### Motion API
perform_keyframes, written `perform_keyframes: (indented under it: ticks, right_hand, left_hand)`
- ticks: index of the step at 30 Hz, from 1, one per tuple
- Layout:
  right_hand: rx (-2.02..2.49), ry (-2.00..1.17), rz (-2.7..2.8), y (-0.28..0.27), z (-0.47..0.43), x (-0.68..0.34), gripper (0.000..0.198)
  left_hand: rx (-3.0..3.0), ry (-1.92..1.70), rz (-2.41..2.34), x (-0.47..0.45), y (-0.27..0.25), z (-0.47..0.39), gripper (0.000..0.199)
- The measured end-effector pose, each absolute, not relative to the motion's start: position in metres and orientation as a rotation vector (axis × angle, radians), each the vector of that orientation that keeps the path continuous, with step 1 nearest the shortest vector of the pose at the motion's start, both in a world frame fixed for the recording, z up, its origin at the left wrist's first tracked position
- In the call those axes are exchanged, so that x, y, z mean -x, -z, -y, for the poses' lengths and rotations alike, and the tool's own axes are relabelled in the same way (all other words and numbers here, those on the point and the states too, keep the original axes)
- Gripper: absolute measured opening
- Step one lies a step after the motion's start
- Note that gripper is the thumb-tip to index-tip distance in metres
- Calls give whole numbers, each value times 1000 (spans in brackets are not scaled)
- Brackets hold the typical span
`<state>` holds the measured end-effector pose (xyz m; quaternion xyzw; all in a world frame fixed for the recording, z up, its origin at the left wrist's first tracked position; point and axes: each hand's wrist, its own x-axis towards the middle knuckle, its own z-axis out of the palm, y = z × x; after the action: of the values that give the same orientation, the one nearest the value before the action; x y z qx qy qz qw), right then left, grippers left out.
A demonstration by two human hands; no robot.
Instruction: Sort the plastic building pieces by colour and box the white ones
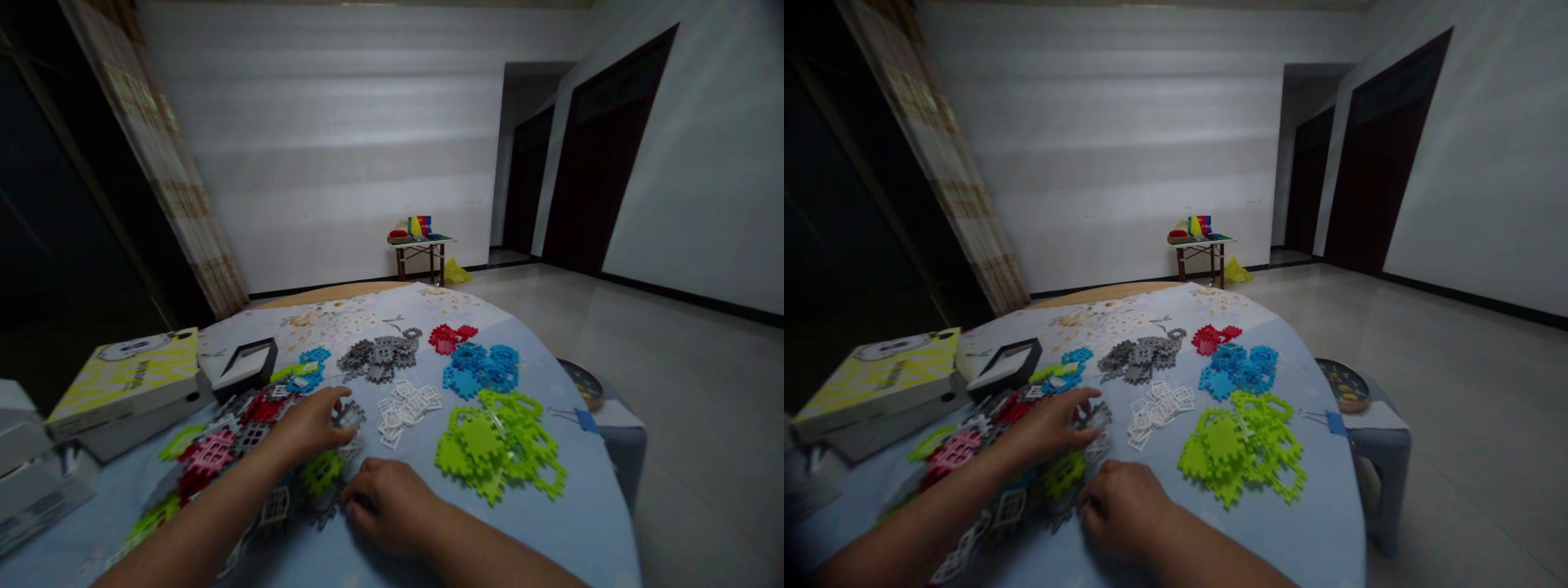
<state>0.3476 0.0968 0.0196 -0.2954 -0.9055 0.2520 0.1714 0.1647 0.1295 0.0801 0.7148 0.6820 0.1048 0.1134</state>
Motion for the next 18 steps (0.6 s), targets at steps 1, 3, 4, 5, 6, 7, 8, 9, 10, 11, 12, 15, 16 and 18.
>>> perform_keyframes:
  ticks: [1,3,4,5,6,7,8,9,10,11,12,15,16,18]
  right_hand:
    - [841,-717,2565,-19,-97,-347,30]
    - [837,-716,2562,-18,-97,-346,30]
    - [833,-714,2563,-17,-98,-346,30]
    - [830,-714,2567,-17,-98,-346,31]
    - [828,-716,2570,-17,-98,-346,31]
    - [829,-719,2571,-16,-98,-346,31]
    - [829,-723,2571,-16,-98,-346,32]
    - [828,-727,2569,-17,-98,-347,32]
    - [826,-730,2568,-17,-98,-347,32]
    - [826,-734,2567,-17,-98,-347,33]
    - [827,-738,2569,-18,-98,-347,33]
    - [824,-744,2580,-19,-98,-347,33]
    - [823,-742,2582,-19,-98,-347,33]
    - [823,-730,2584,-20,-98,-348,32]
  left_hand:
    - [-2140,-306,-1993,-168,-81,-137,65]
    - [-2226,-373,-1987,-175,-85,-159,61]
    - [-2263,-437,-1988,-178,-89,-172,59]
    - [-2276,-533,-2012,-181,-92,-186,57]
    - [-2270,-629,-2052,-183,-96,-199,57]
    - [-2259,-713,-2088,-184,-98,-210,60]
    - [-2236,-776,-2125,-184,-100,-219,63]
    - [-2216,-813,-2154,-183,-100,-225,65]
    - [-2200,-820,-2170,-181,-99,-228,65]
    - [-2191,-800,-2175,-178,-96,-229,62]
    - [-2191,-763,-2167,-175,-92,-226,56]
    - [-2190,-598,-2094,-160,-76,-208,38]
    - [-2183,-551,-2060,-155,-72,-200,35]
    - [-2159,-469,-1989,-147,-66,-183,34]
